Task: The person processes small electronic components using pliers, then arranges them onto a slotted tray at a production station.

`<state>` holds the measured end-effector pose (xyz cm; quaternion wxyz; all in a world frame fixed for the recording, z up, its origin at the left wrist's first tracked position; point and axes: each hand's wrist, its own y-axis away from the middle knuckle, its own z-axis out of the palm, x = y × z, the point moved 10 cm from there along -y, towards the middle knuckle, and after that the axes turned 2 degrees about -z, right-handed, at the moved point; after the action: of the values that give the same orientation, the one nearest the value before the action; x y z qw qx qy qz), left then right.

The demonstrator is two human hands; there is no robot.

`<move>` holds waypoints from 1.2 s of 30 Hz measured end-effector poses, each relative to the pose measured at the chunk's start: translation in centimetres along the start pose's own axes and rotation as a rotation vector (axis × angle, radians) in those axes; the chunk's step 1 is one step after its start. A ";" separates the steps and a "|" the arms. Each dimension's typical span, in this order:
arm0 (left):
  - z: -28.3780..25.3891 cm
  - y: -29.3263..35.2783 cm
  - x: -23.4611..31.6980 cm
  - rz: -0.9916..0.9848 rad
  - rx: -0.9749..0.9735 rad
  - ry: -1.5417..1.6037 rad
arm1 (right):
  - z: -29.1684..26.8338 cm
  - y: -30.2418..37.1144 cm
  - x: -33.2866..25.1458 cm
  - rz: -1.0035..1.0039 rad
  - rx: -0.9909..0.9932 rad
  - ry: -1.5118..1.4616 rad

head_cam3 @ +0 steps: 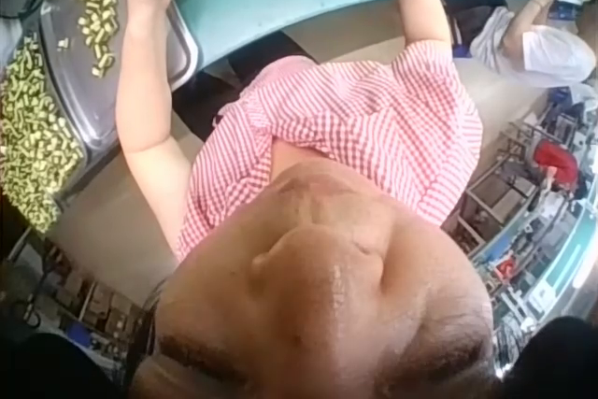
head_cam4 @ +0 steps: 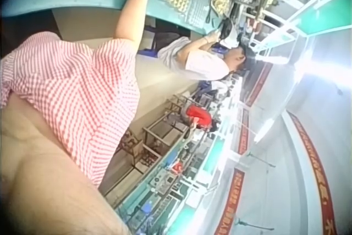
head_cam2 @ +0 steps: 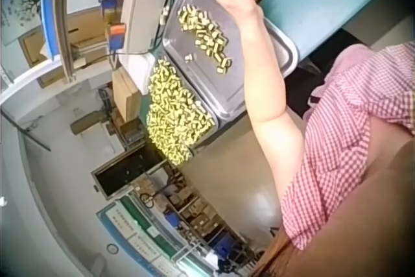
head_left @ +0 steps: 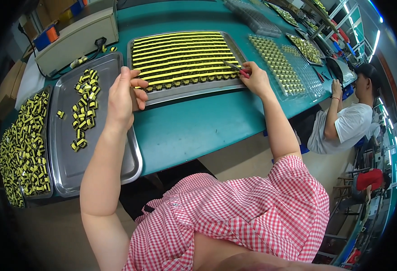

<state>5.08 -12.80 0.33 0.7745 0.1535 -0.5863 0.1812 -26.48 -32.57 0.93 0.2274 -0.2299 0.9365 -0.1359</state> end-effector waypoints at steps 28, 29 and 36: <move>-6.9 2.5 4.0 0.091 0.024 -1.783 | 3.7 5.4 -24.0 -0.478 -0.068 -0.643; -8.0 2.9 4.3 0.096 0.037 -1.806 | 3.6 5.7 -24.4 -0.491 -0.080 -0.638; -8.5 4.1 3.3 0.331 0.180 -1.966 | 4.1 6.8 -25.5 -0.581 -0.156 -0.589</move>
<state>11.28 -5.01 1.30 -0.1036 0.2098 -0.9644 0.1232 -6.75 -14.82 4.23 0.4193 -0.5300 0.7353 -0.0515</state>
